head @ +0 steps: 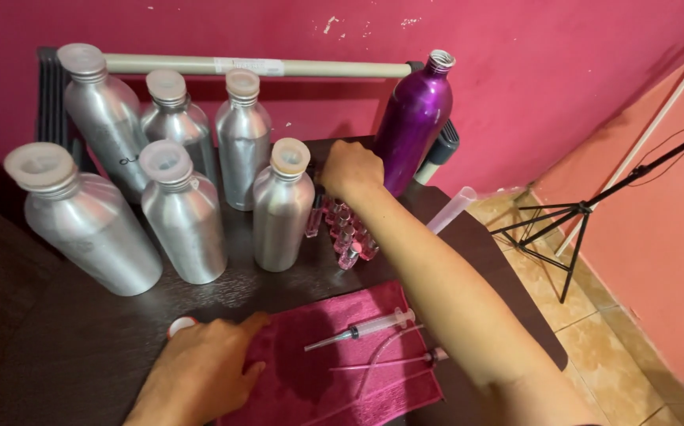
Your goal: The person decants liquid into a small bottle using a syringe, attaches a spray nozzle, and then uses a larger syringe with a tube to draw liquid from a large container and transfer it into a graduated cylinder.
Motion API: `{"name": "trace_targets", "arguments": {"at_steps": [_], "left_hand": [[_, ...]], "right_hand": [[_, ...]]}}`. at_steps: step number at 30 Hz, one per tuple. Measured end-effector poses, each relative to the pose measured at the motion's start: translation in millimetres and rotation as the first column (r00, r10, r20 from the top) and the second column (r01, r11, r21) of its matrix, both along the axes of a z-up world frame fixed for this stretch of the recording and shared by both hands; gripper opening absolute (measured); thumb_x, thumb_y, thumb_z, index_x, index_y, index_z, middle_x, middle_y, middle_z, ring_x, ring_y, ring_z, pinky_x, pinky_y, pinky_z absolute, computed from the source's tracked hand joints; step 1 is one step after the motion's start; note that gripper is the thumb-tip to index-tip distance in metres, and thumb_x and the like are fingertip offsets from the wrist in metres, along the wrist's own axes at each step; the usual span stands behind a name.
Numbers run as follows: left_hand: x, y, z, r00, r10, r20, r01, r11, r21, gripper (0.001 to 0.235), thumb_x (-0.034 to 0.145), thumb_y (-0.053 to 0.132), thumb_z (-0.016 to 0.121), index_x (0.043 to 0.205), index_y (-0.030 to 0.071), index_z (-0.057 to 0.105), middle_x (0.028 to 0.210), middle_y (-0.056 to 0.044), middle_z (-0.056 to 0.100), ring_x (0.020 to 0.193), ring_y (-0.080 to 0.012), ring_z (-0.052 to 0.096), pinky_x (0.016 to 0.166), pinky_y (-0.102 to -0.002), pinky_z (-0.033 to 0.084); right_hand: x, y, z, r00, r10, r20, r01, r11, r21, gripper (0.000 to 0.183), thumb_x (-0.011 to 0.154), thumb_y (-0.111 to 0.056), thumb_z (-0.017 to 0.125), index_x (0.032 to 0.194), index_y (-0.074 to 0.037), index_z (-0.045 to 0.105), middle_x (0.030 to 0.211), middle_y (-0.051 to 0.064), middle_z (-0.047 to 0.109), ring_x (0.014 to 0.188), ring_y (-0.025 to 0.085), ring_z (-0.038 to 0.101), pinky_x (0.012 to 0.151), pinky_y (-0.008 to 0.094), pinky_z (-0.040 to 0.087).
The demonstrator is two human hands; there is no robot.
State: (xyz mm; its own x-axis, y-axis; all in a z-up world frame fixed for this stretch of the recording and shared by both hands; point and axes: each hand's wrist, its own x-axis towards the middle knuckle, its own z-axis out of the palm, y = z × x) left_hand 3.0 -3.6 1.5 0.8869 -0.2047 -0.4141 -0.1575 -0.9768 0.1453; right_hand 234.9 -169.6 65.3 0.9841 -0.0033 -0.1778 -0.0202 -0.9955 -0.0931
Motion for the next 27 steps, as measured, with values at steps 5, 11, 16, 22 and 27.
{"name": "trace_targets", "arguments": {"at_steps": [5,11,16,22,27], "left_hand": [[-2,0,-3,0.999,0.023,0.029,-0.022,0.999,-0.042,0.051,0.085,0.047,0.069,0.132,0.040,0.051,0.098,-0.004,0.077,0.102,-0.0314,0.072,0.094,-0.054,0.050],[-3,0,4,1.000,0.018,0.017,-0.017,0.999,-0.044,0.053,0.086,0.046,0.069,0.135,0.040,0.051,0.099,-0.004,0.077,0.103,-0.0326,0.072,0.096,-0.054,0.049],[-3,0,12,0.999,0.035,-0.001,-0.035,0.999,-0.037,0.051,0.087,0.046,0.067,0.136,0.041,0.051,0.103,-0.005,0.076,0.105,-0.0351,0.071,0.100,-0.053,0.048],[-11,-10,6,0.890,0.056,0.452,0.022,0.986,-0.165,0.028,0.093,0.045,0.058,0.114,0.027,0.064,0.091,-0.005,0.076,0.079,-0.0386,0.075,0.063,-0.059,0.060],[-24,-35,12,0.775,-0.015,0.632,0.270,0.912,-0.309,0.069,0.077,0.070,0.078,0.129,0.026,0.067,0.105,0.000,0.074,0.081,-0.0279,0.076,0.060,-0.049,0.060]], "right_hand": [[8,-5,-9,1.000,0.001,-0.016,-0.001,1.000,-0.026,0.030,0.091,-0.009,0.061,0.120,-0.006,0.068,0.118,0.016,0.072,0.104,0.038,0.072,0.082,0.046,0.060],[-10,-16,24,0.997,-0.052,0.052,0.042,0.983,0.181,0.022,0.098,-0.036,0.069,0.101,-0.015,0.075,0.099,0.005,0.075,0.087,0.024,0.073,0.077,0.041,0.061],[-24,-56,47,0.930,-0.063,0.361,-0.033,0.967,0.251,0.018,0.092,-0.034,0.067,0.094,-0.024,0.082,0.088,0.004,0.079,0.087,0.028,0.076,0.075,0.047,0.058],[-130,-101,52,0.782,0.130,0.609,-0.343,0.906,0.247,0.011,0.093,-0.030,0.069,0.091,-0.022,0.078,0.083,-0.002,0.078,0.067,0.018,0.068,0.062,0.041,0.051],[-200,-119,-12,0.890,0.428,0.157,-0.393,0.546,0.739,0.019,0.078,0.002,0.070,0.065,-0.012,0.072,0.086,0.000,0.084,0.079,0.012,0.077,0.081,0.027,0.057]]}}
